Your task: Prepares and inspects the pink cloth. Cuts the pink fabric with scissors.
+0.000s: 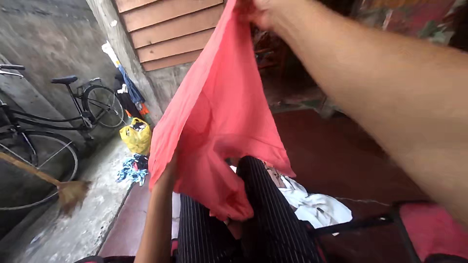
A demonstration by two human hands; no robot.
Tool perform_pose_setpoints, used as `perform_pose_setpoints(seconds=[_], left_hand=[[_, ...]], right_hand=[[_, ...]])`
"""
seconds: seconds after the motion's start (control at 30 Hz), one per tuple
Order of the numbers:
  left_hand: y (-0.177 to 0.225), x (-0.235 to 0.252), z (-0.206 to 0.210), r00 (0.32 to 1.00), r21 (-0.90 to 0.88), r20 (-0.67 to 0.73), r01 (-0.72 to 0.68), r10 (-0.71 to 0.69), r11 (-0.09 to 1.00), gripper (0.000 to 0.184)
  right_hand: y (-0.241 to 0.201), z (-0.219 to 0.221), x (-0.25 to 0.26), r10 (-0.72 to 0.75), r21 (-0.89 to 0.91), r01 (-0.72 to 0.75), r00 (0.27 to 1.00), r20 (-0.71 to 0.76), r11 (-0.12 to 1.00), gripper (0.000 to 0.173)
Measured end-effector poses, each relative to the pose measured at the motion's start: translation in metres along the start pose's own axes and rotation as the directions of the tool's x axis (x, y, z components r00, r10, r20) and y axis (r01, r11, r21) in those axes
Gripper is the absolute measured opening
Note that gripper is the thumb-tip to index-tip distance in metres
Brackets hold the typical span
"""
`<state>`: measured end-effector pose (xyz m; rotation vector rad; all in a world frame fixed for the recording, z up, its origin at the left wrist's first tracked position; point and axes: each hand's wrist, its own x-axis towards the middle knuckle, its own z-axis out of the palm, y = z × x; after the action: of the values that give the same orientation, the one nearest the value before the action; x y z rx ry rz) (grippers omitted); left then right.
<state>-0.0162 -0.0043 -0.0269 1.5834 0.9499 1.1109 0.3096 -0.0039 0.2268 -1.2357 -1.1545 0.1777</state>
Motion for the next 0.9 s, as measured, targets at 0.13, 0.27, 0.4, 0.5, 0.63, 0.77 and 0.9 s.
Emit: perform_pose_setpoints(seconds=[0.13,0.27,0.4,0.5,0.63,0.77,0.9], left_hand=[[-0.057,-0.013,-0.026,0.983,0.330,-0.112,0.178,-0.149,0.927,0.043],[-0.103,-0.031,-0.049,0.993,0.421,0.003,-0.109,0.119,0.901,0.051],[-0.126,-0.084,-0.028,0.851,0.351,0.382,-0.496,0.362,0.794,0.070],[-0.144,-0.108,0.003,0.758,0.515,0.622,-0.585,0.196,0.627,0.072],[-0.169,-0.101,0.025,0.733,0.635,0.635,-0.675,0.245,0.374,0.030],[-0.163,-0.095,0.029,0.697,0.631,0.701,-0.704,0.150,0.325,0.021],[-0.163,-0.097,0.026,0.673,0.588,0.712,-0.727,0.200,0.353,0.021]], right_hand=[[0.028,0.077,-0.011,-0.027,0.064,0.021,0.995,0.093,0.998,0.030],[0.061,0.136,-0.033,-0.112,-0.074,0.128,0.975,0.190,0.989,0.026],[0.082,0.167,-0.051,-0.101,-0.134,0.150,0.943,0.316,0.980,0.025],[0.091,0.177,-0.061,-0.073,-0.144,0.129,0.936,0.345,0.981,0.022],[0.089,0.162,-0.070,-0.011,-0.249,0.118,0.920,0.391,0.961,0.023],[0.092,0.132,-0.077,0.017,-0.345,0.152,0.897,0.441,0.926,0.023],[0.097,0.108,-0.075,0.096,-0.332,0.046,0.912,0.398,0.942,0.024]])
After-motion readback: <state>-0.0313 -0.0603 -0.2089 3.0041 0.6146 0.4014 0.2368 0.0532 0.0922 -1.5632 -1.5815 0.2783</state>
